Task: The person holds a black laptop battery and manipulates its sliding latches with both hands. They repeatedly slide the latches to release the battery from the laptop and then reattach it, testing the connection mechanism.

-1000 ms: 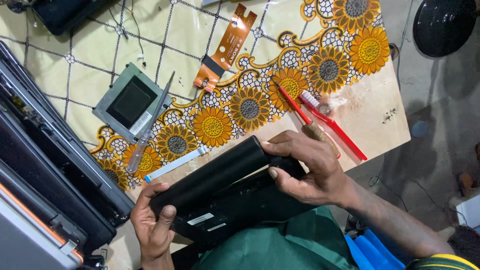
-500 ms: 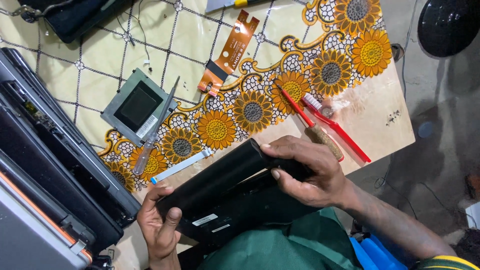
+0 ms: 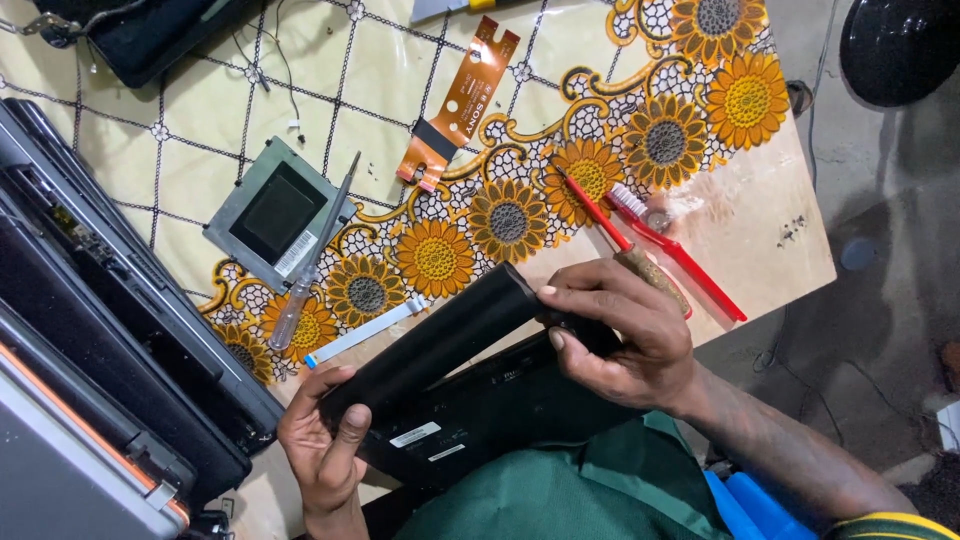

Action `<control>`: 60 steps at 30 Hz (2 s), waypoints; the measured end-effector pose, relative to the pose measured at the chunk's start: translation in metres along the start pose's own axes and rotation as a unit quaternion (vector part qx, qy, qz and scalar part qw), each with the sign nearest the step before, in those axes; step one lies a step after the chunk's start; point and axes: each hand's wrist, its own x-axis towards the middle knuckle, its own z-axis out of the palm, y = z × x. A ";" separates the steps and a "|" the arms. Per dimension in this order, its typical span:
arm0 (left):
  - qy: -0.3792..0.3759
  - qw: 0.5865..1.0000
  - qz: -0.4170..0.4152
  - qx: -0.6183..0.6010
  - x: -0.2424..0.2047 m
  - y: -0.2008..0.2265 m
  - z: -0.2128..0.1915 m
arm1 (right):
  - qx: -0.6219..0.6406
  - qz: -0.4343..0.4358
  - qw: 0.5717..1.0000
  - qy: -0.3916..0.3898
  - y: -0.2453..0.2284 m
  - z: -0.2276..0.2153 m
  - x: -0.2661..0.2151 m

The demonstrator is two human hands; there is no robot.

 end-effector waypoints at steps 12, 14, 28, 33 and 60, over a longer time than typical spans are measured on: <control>0.006 1.000 0.001 0.012 0.001 -0.002 -0.003 | -0.019 -0.016 0.999 -0.032 0.002 -0.004 0.003; -0.010 1.000 -0.011 0.014 0.002 0.001 -0.003 | -0.012 -0.013 0.999 -0.032 0.002 -0.005 0.003; -0.257 0.900 0.098 0.339 0.047 0.121 0.055 | -0.028 -0.012 0.999 -0.019 -0.006 -0.002 0.005; -0.362 0.855 0.167 0.331 0.070 0.137 0.103 | -0.022 0.002 0.999 -0.024 -0.012 -0.001 0.003; -0.462 0.842 0.128 0.248 0.091 0.121 0.123 | 0.046 0.049 0.994 -0.081 -0.004 -0.009 0.011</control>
